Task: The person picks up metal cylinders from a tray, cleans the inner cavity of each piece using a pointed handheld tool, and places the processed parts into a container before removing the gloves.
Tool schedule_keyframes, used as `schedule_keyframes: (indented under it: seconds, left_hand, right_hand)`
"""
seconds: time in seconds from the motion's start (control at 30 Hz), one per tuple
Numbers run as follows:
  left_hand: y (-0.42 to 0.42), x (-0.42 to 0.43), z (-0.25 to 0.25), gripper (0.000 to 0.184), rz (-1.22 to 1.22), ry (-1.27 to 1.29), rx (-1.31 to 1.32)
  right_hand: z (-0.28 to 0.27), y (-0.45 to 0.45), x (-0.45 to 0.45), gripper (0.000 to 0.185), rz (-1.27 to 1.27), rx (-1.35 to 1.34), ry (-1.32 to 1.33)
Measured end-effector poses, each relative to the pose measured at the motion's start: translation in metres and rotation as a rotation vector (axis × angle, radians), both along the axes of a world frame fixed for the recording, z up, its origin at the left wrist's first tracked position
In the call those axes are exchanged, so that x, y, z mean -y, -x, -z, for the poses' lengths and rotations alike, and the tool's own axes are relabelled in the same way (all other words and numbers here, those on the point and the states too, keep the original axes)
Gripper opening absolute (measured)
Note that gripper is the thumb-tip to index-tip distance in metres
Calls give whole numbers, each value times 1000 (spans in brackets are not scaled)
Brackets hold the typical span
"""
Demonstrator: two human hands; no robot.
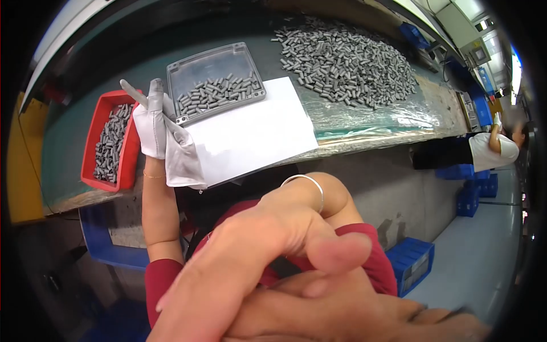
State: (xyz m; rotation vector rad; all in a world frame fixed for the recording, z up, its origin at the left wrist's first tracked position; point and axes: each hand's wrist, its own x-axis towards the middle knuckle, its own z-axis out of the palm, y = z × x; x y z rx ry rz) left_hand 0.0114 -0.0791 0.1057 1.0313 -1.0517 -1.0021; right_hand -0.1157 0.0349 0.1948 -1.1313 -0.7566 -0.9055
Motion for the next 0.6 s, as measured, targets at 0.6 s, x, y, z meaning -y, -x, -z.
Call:
schedule_keyframes:
  seconds: [0.6]
  left_hand:
    - [-18, -7, -6, 52, -4, -170, 106]
  right_hand:
    - [-60, 100, -16, 26, 393, -353, -506]
